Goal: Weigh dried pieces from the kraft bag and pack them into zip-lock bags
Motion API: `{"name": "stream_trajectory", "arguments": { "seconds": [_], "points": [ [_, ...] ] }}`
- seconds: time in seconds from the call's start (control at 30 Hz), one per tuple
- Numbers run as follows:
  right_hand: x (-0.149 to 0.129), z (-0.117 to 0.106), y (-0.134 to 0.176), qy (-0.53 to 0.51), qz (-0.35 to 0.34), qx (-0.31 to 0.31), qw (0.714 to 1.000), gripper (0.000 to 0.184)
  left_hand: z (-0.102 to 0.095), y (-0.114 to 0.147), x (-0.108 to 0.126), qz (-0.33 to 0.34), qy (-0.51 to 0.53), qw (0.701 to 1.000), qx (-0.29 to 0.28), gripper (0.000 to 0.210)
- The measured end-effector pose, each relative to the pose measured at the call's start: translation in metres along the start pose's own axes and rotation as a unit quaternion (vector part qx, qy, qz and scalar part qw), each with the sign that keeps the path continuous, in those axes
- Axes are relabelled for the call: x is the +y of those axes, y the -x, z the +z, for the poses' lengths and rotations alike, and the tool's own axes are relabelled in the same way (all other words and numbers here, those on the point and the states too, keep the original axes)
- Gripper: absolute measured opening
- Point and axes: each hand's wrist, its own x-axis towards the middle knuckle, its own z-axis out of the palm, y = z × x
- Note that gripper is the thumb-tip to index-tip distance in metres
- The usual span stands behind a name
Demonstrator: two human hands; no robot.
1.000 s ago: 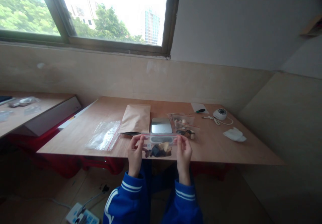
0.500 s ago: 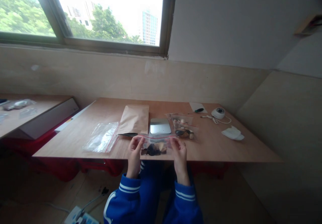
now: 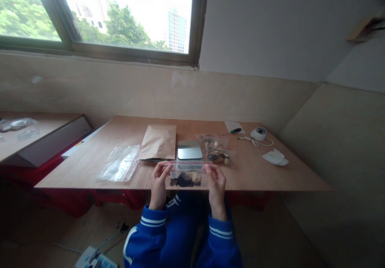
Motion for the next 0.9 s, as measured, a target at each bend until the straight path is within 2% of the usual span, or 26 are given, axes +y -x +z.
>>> {"name": "stream_trajectory", "arguments": {
  "seconds": [0.1,0.17,0.37,0.57,0.8,0.9],
  "points": [
    [0.0015,0.0015,0.0,0.0,-0.008,0.016,1.0,0.028,0.0024,0.0016,0.0011,0.009,-0.008,1.0,0.004,0.019],
    [0.0033,0.0021,0.0001,-0.011,0.0,0.012,1.0,0.029,0.0043,0.0037,0.0034,-0.003,-0.001,1.0,-0.012,0.021],
    [0.003,0.0027,0.0011,-0.06,0.053,-0.054,0.995,0.031,0.0072,0.0083,0.0062,-0.055,0.04,0.995,-0.075,0.023],
    [0.0002,0.0039,0.0021,-0.028,0.038,-0.109,0.993,0.035,0.004,0.0047,0.0014,-0.04,-0.025,0.996,-0.077,0.026],
    [0.0013,0.0036,0.0035,-0.018,0.029,-0.076,0.997,0.026,0.0013,0.0039,0.0017,-0.02,-0.024,0.995,-0.094,0.021],
    [-0.0004,0.0022,0.0038,-0.019,0.023,-0.075,0.997,0.023,0.0011,0.0042,0.0016,-0.018,-0.026,0.996,-0.081,0.021]
  ]
}}
